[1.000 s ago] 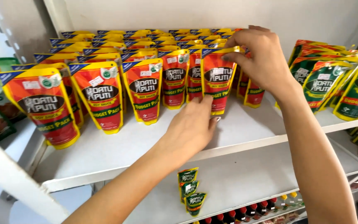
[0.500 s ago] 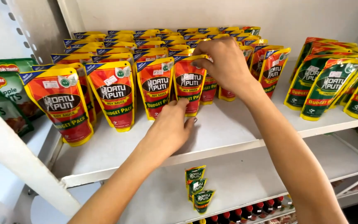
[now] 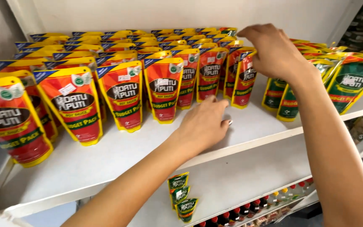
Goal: Organizing condiment pouches on a store shelf by taking them from a cardboard box.
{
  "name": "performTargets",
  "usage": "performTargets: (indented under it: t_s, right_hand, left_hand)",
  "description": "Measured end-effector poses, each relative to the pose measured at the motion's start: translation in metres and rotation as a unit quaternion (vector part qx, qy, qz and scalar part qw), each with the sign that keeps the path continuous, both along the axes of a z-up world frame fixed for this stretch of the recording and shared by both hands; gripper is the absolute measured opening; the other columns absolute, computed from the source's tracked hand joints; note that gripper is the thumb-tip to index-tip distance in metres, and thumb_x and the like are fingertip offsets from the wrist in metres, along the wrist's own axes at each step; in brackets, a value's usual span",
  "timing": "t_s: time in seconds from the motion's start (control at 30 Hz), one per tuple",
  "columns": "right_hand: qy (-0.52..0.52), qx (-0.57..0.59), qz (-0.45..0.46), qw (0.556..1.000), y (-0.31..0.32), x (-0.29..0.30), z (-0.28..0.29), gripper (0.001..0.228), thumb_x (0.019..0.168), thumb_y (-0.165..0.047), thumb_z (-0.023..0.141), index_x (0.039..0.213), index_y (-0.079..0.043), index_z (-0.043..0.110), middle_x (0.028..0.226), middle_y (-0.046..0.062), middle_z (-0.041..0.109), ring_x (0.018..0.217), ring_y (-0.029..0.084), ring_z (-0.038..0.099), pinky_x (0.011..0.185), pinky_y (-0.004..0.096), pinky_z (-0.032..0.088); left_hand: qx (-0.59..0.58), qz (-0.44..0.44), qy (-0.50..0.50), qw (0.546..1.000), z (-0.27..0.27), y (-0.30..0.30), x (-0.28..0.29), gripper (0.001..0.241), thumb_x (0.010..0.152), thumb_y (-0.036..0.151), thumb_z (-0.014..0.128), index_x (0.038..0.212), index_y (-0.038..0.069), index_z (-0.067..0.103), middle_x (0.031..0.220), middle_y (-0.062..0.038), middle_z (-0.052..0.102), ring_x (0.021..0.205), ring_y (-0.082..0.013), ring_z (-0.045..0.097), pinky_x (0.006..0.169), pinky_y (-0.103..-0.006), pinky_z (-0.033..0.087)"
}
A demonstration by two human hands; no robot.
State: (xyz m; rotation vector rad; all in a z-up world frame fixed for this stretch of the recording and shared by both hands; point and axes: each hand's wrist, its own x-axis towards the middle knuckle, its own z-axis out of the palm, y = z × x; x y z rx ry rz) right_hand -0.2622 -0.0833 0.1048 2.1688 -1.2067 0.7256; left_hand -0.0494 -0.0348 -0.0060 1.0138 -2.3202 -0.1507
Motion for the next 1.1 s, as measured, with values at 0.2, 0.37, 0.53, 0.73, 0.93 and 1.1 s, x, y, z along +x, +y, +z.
performTargets:
  t_s: [0.2, 0.37, 0.53, 0.73, 0.93, 1.1]
  right_hand:
    - [0.016, 0.101, -0.031, 0.994, -0.032, -0.028, -0.004, 0.072, 0.078, -0.001, 0.069, 0.147, -0.006, 0.051, 0.144, 0.019, 0.054, 0.138, 0.037, 0.043, 0.115, 0.048, 0.033]
    - [0.046, 0.154, -0.088, 0.983, -0.048, -0.031, -0.003, 0.06, 0.085, -0.012, 0.072, 0.143, -0.015, 0.057, 0.13, 0.017, 0.064, 0.13, 0.034, 0.053, 0.12, 0.052, 0.021]
    - [0.044, 0.13, -0.102, 0.985, -0.016, -0.028, -0.003, 0.041, 0.091, -0.021, 0.072, 0.132, -0.018, 0.069, 0.108, 0.02, 0.072, 0.116, 0.035, 0.064, 0.129, 0.047, 0.025]
    - [0.049, 0.117, -0.112, 0.986, 0.037, 0.001, 0.018, 0.032, 0.085, -0.026, 0.077, 0.117, -0.023, 0.078, 0.102, 0.015, 0.075, 0.099, 0.039, 0.068, 0.087, 0.051, 0.053]
    - [0.079, 0.102, -0.047, 0.99, 0.068, 0.065, 0.037, 0.036, 0.081, -0.03, 0.083, 0.116, -0.024, 0.081, 0.091, 0.012, 0.078, 0.082, 0.028, 0.076, 0.068, 0.041, 0.058]
    - [-0.023, 0.115, 0.126, 0.985, 0.098, 0.146, 0.046, 0.027, 0.088, -0.017, 0.081, 0.114, -0.01, 0.078, 0.087, 0.012, 0.076, 0.072, 0.021, 0.075, 0.063, 0.034, 0.058]
  left_hand:
    - [0.035, -0.04, 0.031, 0.998, -0.011, -0.047, -0.06, 0.053, 0.081, 0.019, 0.075, 0.129, 0.004, 0.059, 0.13, -0.031, 0.051, 0.114, -0.0481, 0.06, 0.094, -0.0525, 0.051]
    - [0.058, -0.027, 0.002, 0.998, -0.01, -0.063, -0.078, 0.049, 0.083, 0.019, 0.075, 0.126, 0.003, 0.059, 0.133, -0.034, 0.048, 0.112, -0.049, 0.062, 0.097, -0.0518, 0.052]
    - [0.064, -0.029, 0.007, 0.997, -0.026, -0.062, -0.069, 0.052, 0.081, 0.022, 0.077, 0.126, 0.005, 0.06, 0.127, -0.033, 0.052, 0.112, -0.0472, 0.062, 0.098, -0.0488, 0.052]
    - [0.081, -0.03, -0.033, 0.996, 0.014, 0.028, -0.019, 0.047, 0.088, 0.03, 0.071, 0.124, 0.004, 0.057, 0.118, -0.024, 0.063, 0.109, -0.0418, 0.064, 0.09, -0.0514, 0.053]
    - [-0.024, -0.034, 0.027, 0.999, 0.038, 0.115, 0.067, 0.044, 0.093, 0.023, 0.066, 0.134, 0.011, 0.056, 0.092, -0.015, 0.071, 0.083, -0.0391, 0.069, 0.067, -0.0542, 0.051]
    - [-0.129, 0.092, 0.082, 0.984, 0.036, 0.159, 0.127, 0.047, 0.094, 0.02, 0.068, 0.14, 0.013, 0.056, 0.094, -0.012, 0.067, 0.087, -0.0323, 0.068, 0.066, -0.0472, 0.053]
